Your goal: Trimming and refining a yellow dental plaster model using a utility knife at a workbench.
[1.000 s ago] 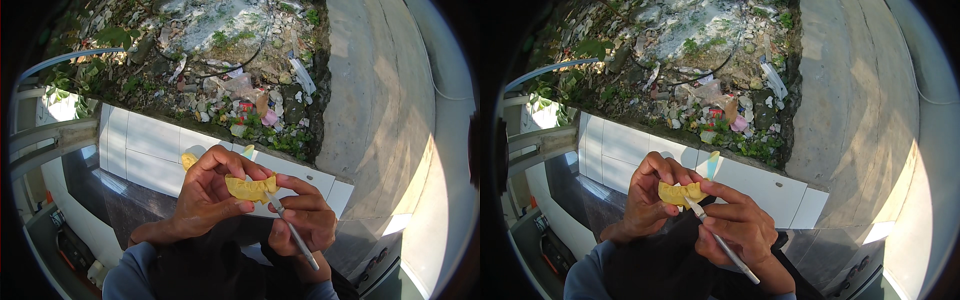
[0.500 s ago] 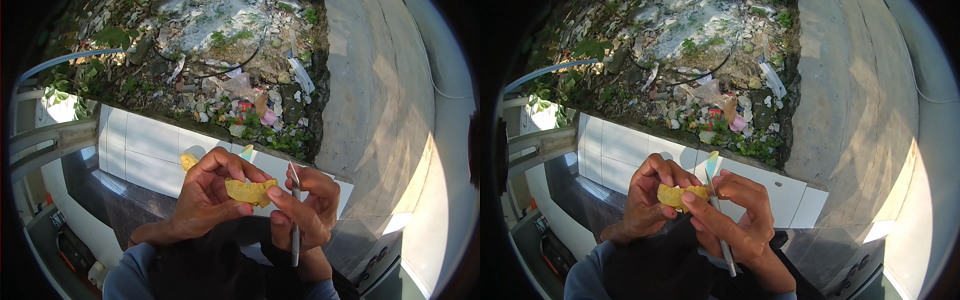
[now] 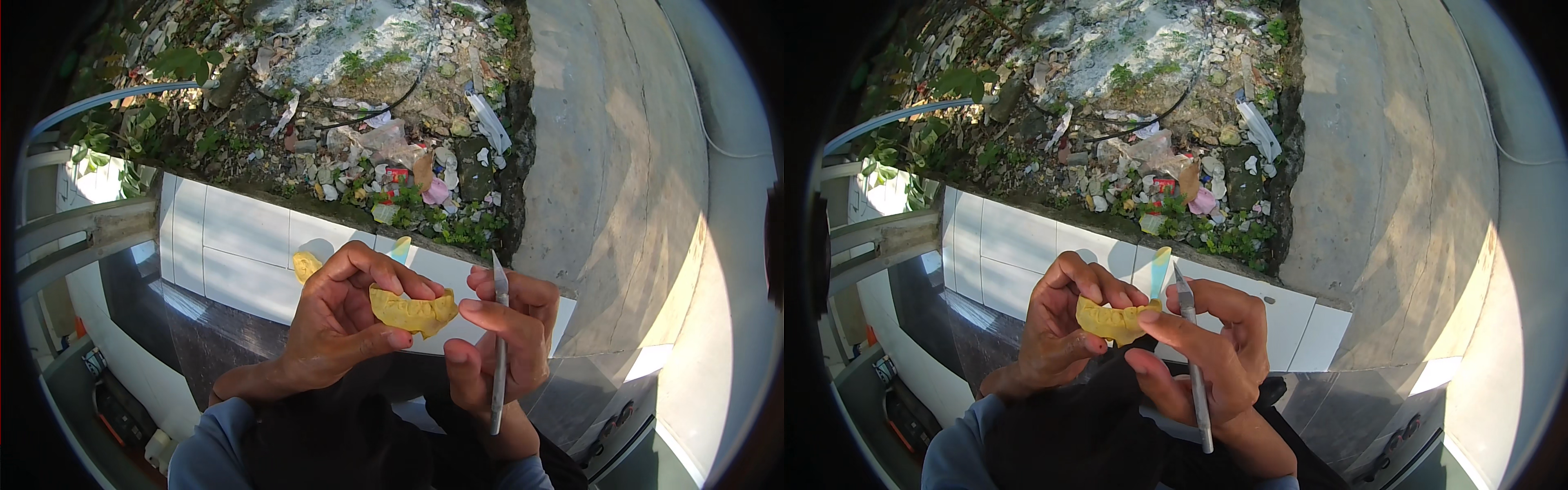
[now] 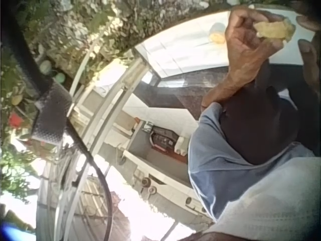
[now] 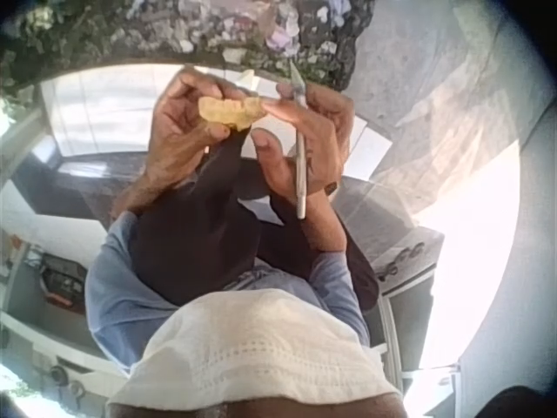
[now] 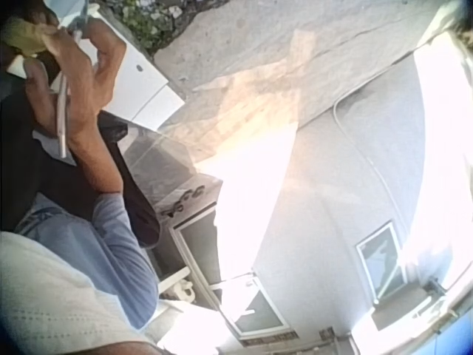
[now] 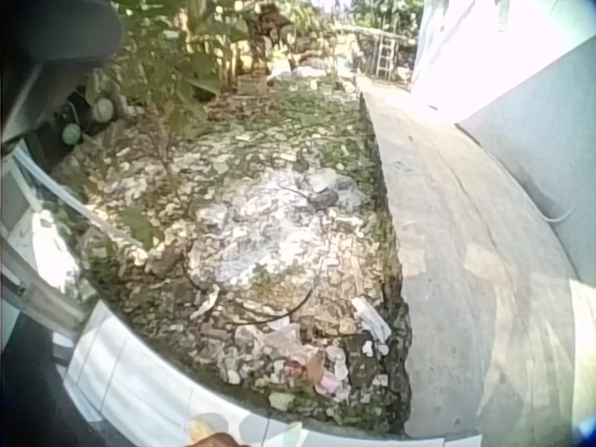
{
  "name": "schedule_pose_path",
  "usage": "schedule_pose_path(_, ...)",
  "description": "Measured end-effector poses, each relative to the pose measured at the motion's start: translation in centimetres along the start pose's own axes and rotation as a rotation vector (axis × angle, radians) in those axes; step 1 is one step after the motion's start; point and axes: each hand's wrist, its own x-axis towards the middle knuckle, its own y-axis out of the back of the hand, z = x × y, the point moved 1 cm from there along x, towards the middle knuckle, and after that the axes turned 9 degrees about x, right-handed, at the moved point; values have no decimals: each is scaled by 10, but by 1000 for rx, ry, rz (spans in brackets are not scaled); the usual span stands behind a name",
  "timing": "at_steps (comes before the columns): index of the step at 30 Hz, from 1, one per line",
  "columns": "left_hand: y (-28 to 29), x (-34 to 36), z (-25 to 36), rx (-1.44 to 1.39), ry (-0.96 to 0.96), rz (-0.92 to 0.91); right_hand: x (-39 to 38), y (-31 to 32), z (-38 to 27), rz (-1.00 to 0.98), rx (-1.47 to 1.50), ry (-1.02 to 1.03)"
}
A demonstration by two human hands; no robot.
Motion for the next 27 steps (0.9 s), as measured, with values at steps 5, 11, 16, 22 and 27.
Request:
schedule_pose_path(5,3,-1,-4,31,-24,32,-7,-8,12,-42,-9,-146)
schedule_pose_path(11,25,-5,-10,39,6,297,-33,1,72,240,240,-432)
schedule_pose_path(16,46,-17,-19,96,93,500,-98,-11,165,109,386,-784)
schedule_pose_path(22,56,-27,-24,62,238,530,-120,-39,197,91,415,-801)
schedule_pose_path(27,58,-25,-30,105,303,595,-128,-48,212,105,411,-799)
